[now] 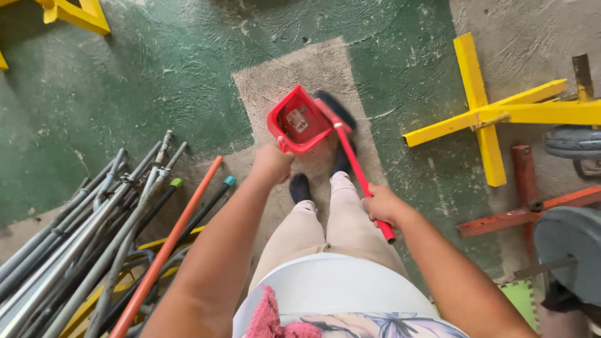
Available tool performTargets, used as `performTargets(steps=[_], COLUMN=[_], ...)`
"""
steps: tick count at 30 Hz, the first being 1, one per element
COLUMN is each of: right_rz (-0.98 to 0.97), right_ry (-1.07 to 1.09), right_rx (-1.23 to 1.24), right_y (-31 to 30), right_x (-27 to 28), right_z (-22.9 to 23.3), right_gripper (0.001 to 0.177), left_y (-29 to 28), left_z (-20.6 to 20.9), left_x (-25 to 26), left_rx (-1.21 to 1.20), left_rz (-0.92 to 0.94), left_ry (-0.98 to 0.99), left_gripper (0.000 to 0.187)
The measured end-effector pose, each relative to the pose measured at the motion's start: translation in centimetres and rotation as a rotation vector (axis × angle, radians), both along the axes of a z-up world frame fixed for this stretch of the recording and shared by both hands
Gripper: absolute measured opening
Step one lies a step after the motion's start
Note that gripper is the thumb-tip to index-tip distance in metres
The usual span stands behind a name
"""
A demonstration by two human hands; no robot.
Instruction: Sweeping debris into a dustpan across a gym floor.
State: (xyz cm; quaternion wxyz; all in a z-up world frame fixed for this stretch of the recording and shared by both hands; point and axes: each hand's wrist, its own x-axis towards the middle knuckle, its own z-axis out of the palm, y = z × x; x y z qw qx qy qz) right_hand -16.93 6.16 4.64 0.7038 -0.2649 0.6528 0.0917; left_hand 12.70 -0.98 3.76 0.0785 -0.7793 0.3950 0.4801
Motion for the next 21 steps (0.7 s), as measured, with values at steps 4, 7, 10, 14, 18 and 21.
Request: performTargets(steps=[4, 7, 10, 14, 18, 21], right_rz=[0.037, -0.069, -0.088, -0.309, -0.439, -0.185], right_ry=[-0.143, -0.109, 0.051, 0.04, 0.023, 0.106], right_rx=[0.043, 0.098, 0.066, -0.027, -0.045, -0.065], right_y=[-3.5, -7.2, -10.2, -13.5, -16.7, -15.7], right_x=[-6.9, -13.2, -17.5, -24.0, -25.8, -17.9], right_z=[0.2, 2.0, 1.6, -7.0, -16.9, -14.3], right_gripper=[0.04, 0.057, 0.059, 0.03, 0.006, 0.011], left_y=[-1.3, -1.3, -1.4, -2.0, -2.6, -2.8], left_z=[1.6, 1.5, 2.0, 2.0, 3.0, 2.8], left_x=[0.0, -0.6, -1.2, -1.7, -1.9, -2.2], left_rx=[0.001, -0.006, -0.005, 0.016, 0.048, 0.092], left_rz=[0.147, 0.108, 0.094, 0.243, 0.319, 0.385], left_ry=[0.072, 0.037, -0.008, 0.054, 0.056, 0.067], left_gripper=[0.03, 0.033, 0.034, 0.031, 0.027, 0.03])
